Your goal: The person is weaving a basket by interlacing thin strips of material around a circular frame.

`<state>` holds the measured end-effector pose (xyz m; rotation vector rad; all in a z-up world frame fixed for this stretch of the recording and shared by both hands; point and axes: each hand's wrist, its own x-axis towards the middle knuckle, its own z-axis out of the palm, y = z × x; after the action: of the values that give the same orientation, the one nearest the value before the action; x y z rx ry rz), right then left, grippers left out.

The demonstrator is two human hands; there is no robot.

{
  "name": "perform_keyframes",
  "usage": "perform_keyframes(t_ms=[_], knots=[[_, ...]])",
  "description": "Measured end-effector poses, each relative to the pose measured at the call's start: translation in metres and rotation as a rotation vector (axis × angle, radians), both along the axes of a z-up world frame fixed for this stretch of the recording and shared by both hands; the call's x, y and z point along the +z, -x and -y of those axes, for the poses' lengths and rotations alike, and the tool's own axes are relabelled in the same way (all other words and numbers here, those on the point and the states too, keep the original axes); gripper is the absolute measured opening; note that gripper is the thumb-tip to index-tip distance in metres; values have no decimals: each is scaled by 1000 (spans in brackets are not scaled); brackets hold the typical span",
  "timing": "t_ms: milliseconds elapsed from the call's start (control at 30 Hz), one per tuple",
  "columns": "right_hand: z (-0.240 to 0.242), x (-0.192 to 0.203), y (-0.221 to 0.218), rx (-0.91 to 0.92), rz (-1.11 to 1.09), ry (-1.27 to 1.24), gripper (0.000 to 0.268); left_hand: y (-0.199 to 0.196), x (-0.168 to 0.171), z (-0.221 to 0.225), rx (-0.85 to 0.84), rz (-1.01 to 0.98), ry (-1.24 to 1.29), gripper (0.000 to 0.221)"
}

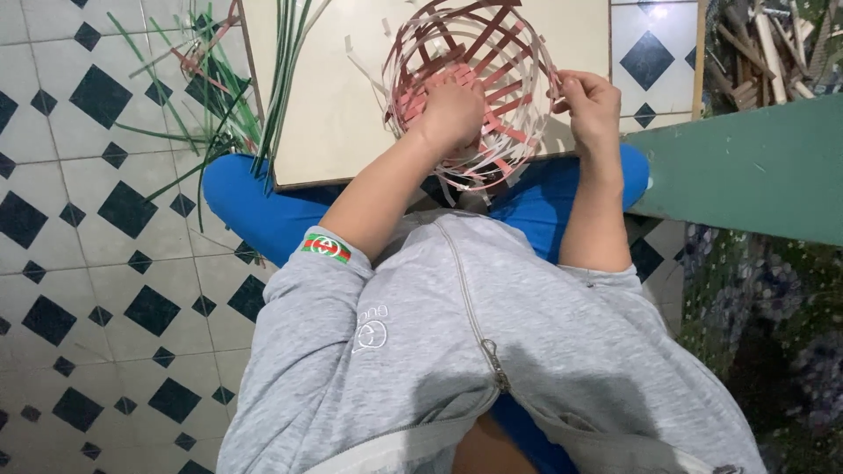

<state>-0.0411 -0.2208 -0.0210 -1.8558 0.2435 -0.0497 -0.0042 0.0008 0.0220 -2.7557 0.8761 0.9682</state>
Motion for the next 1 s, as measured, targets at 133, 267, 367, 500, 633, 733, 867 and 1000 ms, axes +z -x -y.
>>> perform_keyframes(t_ms=[133,267,367,500,633,733,867,1000], knots=[[-11,29,-4,-92,-84,19,22,-1,-5,0,-16,32,-33,84],[-10,46,-27,-57,-148,124,25,0,3,-1,-27,11,-25,88],[-1,25,-50,86,-97,132,19,1,9,-2,24,-55,12,73],[-22,42,-50,139,-156,120,21,0,-1,-2,24,19,32,75],[-28,46,-46,138,-140,85,13,-2,-1,-1,-1,3,3,76],[-31,50,-43,103,-156,74,9,-3,-4,1,14,-7,4,80],[-35,45,-48,43,-144,32,8,-3,-7,0,-1,9,-19,79],[-38,48,-45,33,-160,124,10,-6,-19,2,-23,60,-44,74]])
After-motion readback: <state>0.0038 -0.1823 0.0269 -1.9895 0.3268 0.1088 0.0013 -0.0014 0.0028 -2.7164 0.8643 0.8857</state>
